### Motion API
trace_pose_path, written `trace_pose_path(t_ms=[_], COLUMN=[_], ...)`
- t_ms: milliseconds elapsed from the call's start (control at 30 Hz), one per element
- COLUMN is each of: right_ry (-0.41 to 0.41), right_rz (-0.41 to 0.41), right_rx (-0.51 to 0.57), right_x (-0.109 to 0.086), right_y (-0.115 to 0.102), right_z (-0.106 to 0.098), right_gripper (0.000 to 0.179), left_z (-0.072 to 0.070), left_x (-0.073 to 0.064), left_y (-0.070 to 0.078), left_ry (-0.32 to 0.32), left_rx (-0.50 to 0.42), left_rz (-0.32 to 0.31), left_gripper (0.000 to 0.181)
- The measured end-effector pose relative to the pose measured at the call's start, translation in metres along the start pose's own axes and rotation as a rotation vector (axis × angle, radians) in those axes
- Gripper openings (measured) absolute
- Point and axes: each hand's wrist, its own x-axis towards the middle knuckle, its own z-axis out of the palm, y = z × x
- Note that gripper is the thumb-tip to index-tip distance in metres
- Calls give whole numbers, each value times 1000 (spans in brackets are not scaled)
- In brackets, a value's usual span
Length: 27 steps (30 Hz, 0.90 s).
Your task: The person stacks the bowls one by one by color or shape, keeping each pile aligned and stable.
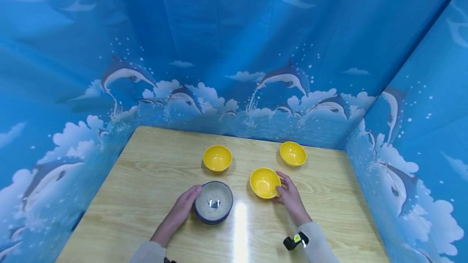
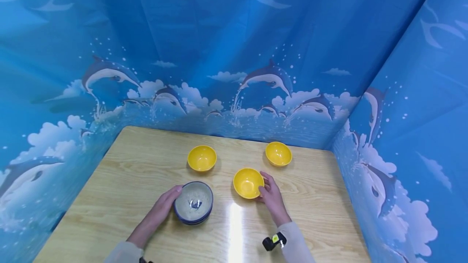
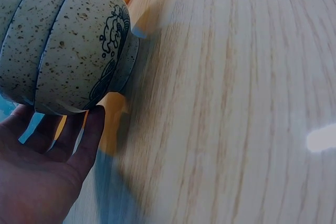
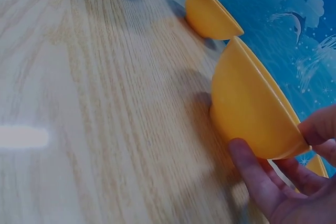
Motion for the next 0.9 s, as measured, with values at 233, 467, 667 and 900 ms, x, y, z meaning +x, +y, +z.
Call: trace_pose_path(t_ms=[233,467,667,900], right_ry=[-2,7,1,0], right_rz=[29,31,33,10], right_rx=[-13,-8,-16,-57], right_x=[-10,-21,-31,-40], right_y=[5,9,15,20], right_z=[-7,-14,-18,-20], right_gripper=[57,57,57,57], left_z=[0,-1,-1,0], left_x=[1,1,1,-1], left_y=[1,2,3,2], left_ry=[-4,-5,-5,-6], left_rx=[-3,0,4,6], left_rz=[-9,19,10,23], left_gripper=[70,68,68,69])
